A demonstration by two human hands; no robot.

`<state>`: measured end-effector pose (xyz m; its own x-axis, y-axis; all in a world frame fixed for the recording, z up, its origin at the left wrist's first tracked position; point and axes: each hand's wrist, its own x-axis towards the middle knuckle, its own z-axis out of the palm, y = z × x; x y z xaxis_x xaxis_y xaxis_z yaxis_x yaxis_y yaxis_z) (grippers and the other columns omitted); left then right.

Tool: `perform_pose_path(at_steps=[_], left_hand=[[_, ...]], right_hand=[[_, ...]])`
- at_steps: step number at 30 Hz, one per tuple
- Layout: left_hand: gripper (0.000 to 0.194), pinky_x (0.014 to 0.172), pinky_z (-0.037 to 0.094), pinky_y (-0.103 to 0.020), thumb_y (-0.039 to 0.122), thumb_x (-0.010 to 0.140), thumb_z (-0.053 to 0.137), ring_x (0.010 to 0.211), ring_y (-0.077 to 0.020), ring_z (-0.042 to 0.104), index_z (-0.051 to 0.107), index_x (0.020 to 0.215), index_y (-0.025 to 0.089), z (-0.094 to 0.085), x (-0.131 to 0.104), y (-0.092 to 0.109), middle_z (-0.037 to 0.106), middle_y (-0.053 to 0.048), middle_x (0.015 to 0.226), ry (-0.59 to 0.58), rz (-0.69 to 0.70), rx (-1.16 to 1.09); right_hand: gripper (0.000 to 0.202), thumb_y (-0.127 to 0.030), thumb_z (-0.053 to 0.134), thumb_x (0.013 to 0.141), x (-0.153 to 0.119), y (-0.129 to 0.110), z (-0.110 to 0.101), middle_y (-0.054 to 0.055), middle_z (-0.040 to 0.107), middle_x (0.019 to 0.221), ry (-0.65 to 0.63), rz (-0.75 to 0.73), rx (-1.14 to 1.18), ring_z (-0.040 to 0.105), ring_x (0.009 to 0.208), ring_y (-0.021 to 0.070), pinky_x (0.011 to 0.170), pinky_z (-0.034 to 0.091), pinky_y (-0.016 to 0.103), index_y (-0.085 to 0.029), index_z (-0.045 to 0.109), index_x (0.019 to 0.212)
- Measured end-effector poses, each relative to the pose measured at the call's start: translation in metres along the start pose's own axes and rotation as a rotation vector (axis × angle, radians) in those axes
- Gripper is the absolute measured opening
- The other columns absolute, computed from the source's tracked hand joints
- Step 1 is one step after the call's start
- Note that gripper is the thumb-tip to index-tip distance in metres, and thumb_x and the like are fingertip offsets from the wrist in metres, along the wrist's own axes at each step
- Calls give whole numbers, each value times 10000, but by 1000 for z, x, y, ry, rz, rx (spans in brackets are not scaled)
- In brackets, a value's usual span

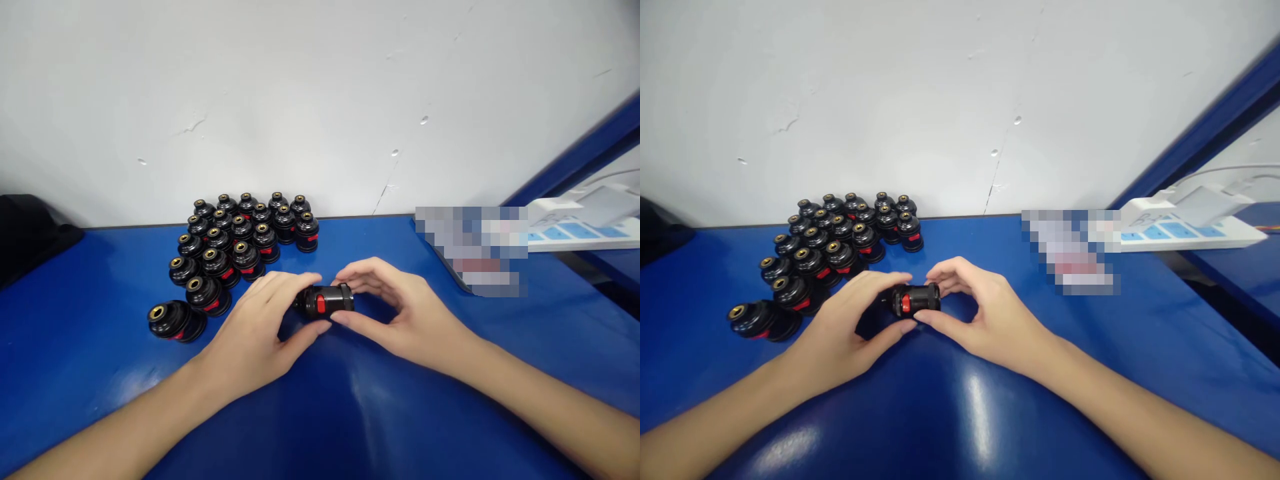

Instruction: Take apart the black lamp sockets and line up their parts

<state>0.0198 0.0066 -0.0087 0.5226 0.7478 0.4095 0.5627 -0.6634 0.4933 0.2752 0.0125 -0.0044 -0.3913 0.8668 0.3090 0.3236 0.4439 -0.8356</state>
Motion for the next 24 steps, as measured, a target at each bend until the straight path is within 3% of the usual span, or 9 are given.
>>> perform_pose_path(at_steps=[2,7,15,19,24], left_hand=[[345,1013,562,-404,315,1054,691,1137,-228,708,567,1373,275,1,1,-1,743,-48,1247,16,32,3],[323,1027,525,-392,236,1067,633,1199,-233,647,518,1369,247,1,2,-2,669,-78,1301,30,18,-35],[220,851,476,-427,325,1122,504,949,-245,578,529,1325,244,-8,6,5,681,-61,1118,-185,-41,-19],[189,810,454,-420,322,1126,463,896,-244,556,560,1256,225,-9,7,6,667,-60,1040,-181,-61,-30],[173,828,455,-414,314,1124,465,912,-243,562,575,1220,220,-9,7,7,665,-54,1042,-189,-72,-33]], right_hand=[[332,-364,861,920,1,-1,0,13,814,1083,-12,14,25,820,953,173,936,688,303,-256,667,1166],[337,-367,812,960,1,-1,0,56,821,1163,-52,52,45,823,1009,197,961,689,333,-239,679,1242],[283,-367,807,964,0,-1,7,54,812,1025,-18,78,170,822,854,196,856,721,358,-217,700,1180],[266,-302,800,977,-1,1,6,67,750,1142,-50,-29,130,795,1027,218,944,708,395,-239,696,1214],[290,-237,786,974,-1,0,6,72,725,1232,-29,-171,-78,730,1159,247,1010,656,419,-280,658,1231]])
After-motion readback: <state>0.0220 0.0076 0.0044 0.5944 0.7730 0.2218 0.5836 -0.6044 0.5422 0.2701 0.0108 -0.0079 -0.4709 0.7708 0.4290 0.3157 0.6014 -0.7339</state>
